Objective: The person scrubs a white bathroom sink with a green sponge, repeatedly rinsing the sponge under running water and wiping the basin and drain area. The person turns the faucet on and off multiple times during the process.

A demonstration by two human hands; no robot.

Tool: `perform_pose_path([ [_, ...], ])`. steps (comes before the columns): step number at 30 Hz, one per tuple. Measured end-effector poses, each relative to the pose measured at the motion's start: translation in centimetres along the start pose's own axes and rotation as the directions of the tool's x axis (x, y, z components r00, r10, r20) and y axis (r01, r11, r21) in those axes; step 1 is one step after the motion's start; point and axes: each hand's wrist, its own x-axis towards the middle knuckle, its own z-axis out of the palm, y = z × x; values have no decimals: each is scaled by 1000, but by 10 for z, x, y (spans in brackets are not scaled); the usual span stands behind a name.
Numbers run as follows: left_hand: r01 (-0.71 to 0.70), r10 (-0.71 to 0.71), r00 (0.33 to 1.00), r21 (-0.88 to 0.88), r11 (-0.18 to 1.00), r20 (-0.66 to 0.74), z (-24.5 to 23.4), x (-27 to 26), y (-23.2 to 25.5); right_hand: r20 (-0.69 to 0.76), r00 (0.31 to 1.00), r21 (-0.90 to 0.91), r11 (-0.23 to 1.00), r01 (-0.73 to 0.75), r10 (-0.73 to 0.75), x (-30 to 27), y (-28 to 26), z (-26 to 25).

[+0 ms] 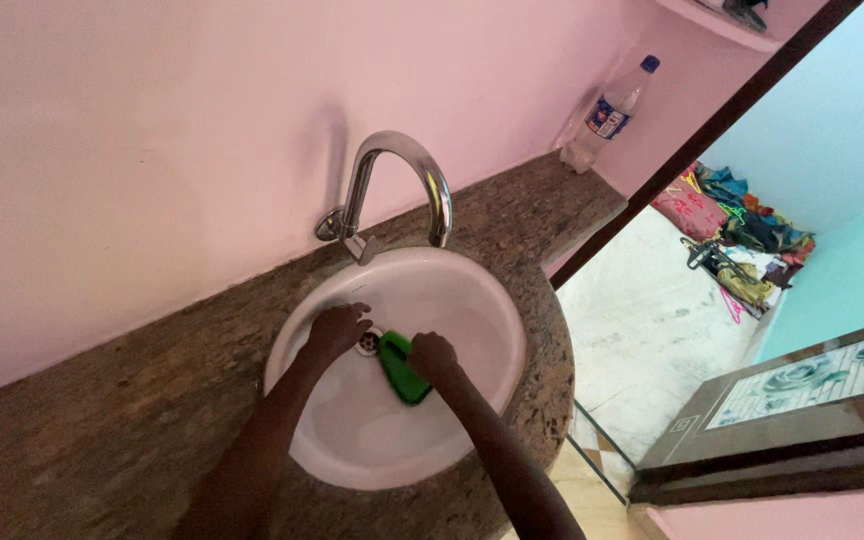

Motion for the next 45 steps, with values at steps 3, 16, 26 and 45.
perform_pose_path([
  [3,-15,12,999,69,997,40,13,2,-6,-188,928,273,925,-264,321,26,14,15],
  [16,88,-180,882,223,971,436,9,-2,-1,171,968,860,507,-54,-186,-10,19,-32],
  [26,262,-267,946,53,964,184,33,-8,36,-136,901,936,352,-20,412,20,108,-16],
  [45,-41,112,846,-145,988,521,68,18,102,-360,770,916,358,183,527,-13,82,-75],
])
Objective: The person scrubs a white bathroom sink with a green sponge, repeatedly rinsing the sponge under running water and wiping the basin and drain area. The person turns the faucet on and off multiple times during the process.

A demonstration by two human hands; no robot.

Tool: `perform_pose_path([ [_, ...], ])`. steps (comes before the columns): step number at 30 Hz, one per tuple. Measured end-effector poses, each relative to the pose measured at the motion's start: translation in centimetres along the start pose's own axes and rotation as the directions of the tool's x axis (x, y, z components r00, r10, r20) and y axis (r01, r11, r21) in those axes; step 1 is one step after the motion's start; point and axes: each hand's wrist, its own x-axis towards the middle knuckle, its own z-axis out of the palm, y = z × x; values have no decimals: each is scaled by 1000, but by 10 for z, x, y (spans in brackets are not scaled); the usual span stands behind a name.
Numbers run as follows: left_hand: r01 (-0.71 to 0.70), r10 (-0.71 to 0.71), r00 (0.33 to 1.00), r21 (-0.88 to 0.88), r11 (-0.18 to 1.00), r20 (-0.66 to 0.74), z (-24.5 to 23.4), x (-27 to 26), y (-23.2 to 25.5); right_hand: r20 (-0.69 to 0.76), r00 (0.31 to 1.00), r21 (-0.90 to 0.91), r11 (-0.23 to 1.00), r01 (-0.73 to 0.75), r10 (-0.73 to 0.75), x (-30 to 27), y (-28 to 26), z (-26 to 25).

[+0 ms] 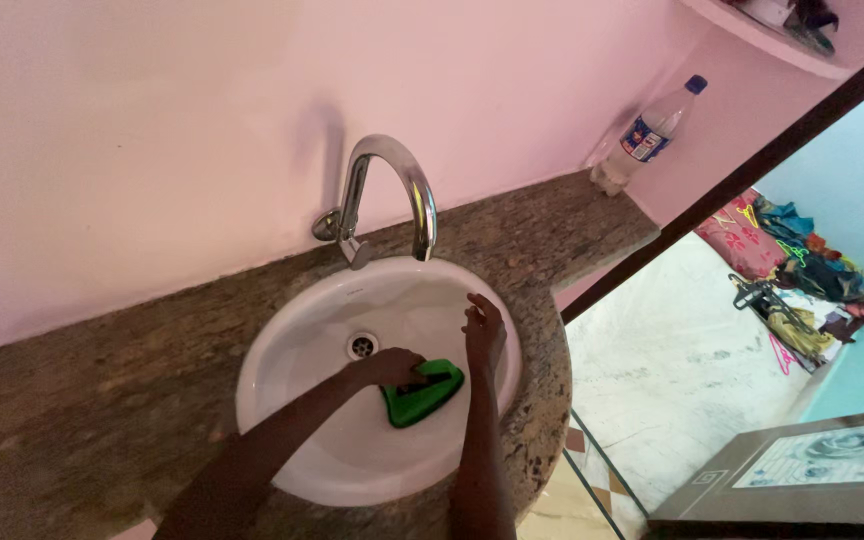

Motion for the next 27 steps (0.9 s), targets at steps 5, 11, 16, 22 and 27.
perform_pose_path([
  [5,-200,140,823,-50,979,-551,14,15,10,-58,958,-92,957,275,-281,5,14,-2],
  [11,-201,686,660,808,554,-306,-39,57,-22,-159,917,-236,916,325,-366,14,26,0],
  [16,156,118,969,908,388,-217,-23,41,-52,-91,906,-200,899,390,-414,2,18,0],
  [22,-40,78,997,964,264,20,-32,40,-51,-77,941,-194,931,309,-329,8,34,5],
  [27,-126,607,779,907,402,-160,-45,88,-25,52,925,-163,911,379,-375,17,59,14],
])
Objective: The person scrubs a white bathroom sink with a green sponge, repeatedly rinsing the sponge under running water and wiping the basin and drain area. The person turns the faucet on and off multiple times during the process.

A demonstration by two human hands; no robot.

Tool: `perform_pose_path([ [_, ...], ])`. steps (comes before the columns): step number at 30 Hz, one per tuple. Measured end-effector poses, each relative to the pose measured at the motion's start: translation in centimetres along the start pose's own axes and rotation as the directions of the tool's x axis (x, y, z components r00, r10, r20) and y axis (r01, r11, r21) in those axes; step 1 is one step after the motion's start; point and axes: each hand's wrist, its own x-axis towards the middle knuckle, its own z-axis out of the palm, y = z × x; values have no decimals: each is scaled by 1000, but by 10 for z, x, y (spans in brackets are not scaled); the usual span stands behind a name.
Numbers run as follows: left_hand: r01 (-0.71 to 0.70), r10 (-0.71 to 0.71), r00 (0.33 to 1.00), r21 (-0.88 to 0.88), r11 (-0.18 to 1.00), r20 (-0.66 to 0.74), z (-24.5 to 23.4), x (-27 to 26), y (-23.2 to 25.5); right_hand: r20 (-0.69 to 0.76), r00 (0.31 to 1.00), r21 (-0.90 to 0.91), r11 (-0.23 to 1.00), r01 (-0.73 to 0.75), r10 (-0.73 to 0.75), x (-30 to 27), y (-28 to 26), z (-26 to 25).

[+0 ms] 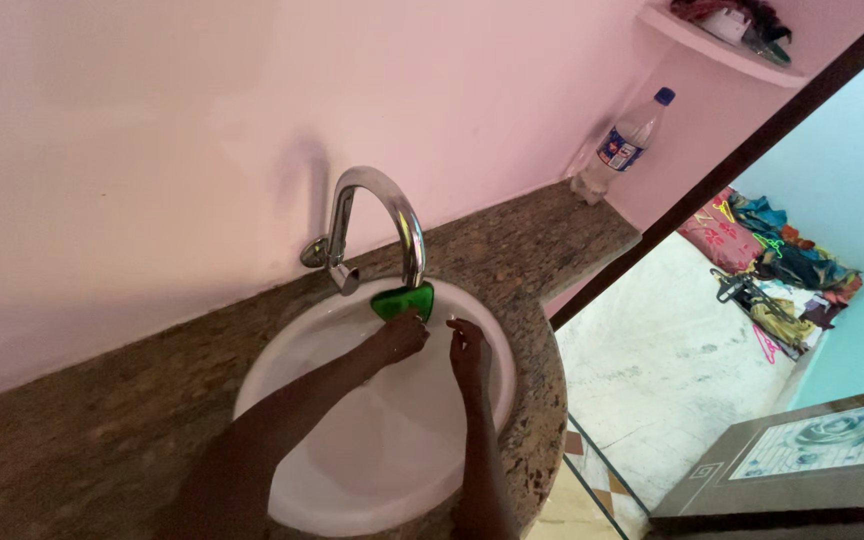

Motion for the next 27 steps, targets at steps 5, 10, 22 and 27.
perform_pose_path([
  [5,230,-153,936,-220,948,318,-5,-50,-16,333,902,-317,934,-166,274,-15,11,0],
  [10,116,-59,727,-38,993,684,-43,-127,-11,586,711,-477,875,-85,389,-20,17,-5],
  [22,733,189,602,-630,256,776,-166,-160,59,569,796,-425,903,70,206,-17,23,-6],
  [27,562,76,827,-817,-129,557,-105,-120,85,318,922,-381,920,-88,220,-15,27,-4],
])
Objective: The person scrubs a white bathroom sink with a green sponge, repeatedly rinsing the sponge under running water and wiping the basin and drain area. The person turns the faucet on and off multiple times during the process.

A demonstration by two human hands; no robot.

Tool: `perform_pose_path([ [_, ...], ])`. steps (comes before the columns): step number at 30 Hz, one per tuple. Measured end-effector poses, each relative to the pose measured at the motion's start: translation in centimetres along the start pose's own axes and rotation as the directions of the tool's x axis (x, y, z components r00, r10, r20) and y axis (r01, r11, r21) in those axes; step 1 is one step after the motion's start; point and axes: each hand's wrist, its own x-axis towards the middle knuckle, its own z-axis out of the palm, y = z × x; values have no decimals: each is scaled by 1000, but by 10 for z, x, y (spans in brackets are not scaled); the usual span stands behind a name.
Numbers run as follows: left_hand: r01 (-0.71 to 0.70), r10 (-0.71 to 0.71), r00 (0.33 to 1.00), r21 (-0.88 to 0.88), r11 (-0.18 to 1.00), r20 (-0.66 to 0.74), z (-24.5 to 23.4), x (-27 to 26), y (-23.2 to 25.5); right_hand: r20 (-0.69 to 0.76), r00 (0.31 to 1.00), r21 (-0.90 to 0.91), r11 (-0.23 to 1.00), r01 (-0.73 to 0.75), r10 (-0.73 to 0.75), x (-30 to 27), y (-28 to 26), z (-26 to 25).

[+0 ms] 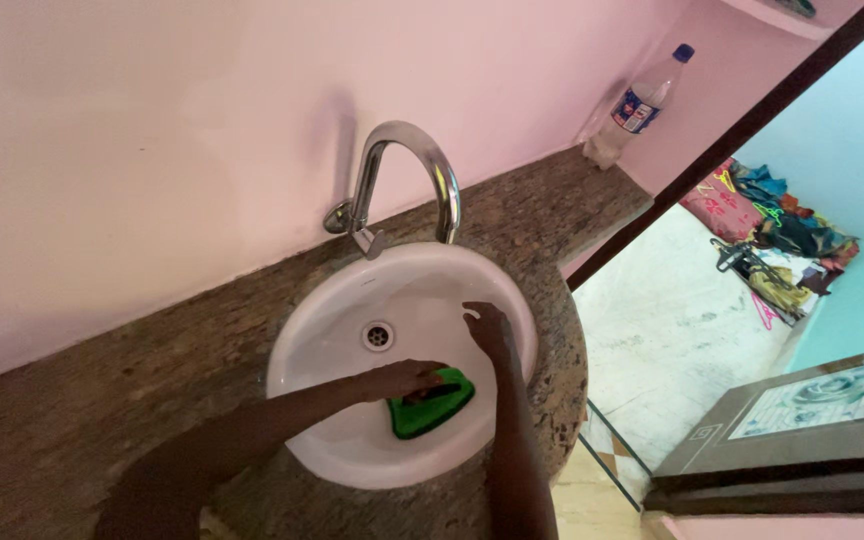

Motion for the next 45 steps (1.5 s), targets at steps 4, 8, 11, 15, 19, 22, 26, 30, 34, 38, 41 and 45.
perform_pose_path([
  [4,8,18,970,109,994,-243,-8,82,-14,54,997,-32,998,-56,58,6,-4,3],
  [8,-328,380,679,204,922,-628,-15,127,-24,-200,978,166,982,90,-56,11,-19,-6],
  [11,-449,325,517,72,890,-792,3,132,-28,-420,903,82,987,141,-94,1,-33,-20],
  [15,-311,131,606,-82,947,-785,20,143,-11,-496,862,51,988,147,-103,-6,-55,-42],
  [19,-124,34,921,-209,970,-388,3,115,-19,-530,840,26,988,154,-117,-9,-70,-49],
  [22,-55,61,997,116,992,-54,-42,61,-48,-540,830,35,982,188,-140,-10,-68,-50],
  [26,171,-144,983,281,944,-113,-97,0,-80,-516,836,39,970,238,-185,-10,-65,-41],
  [30,185,68,831,390,902,-551,-86,39,-78,-543,806,47,951,307,-234,-3,-61,-33],
  [34,-19,353,639,445,895,-684,-47,118,-64,-536,810,26,955,295,-236,0,-51,-27],
  [38,-29,455,784,707,706,-422,0,153,-52,-480,858,70,966,248,-186,-1,-45,-25],
  [41,-184,280,933,371,910,-224,-10,138,-49,-472,871,129,966,223,-138,3,-54,-25],
  [45,-266,288,951,175,948,-112,-35,123,-33,-399,913,140,979,146,-79,-1,-64,-31],
])
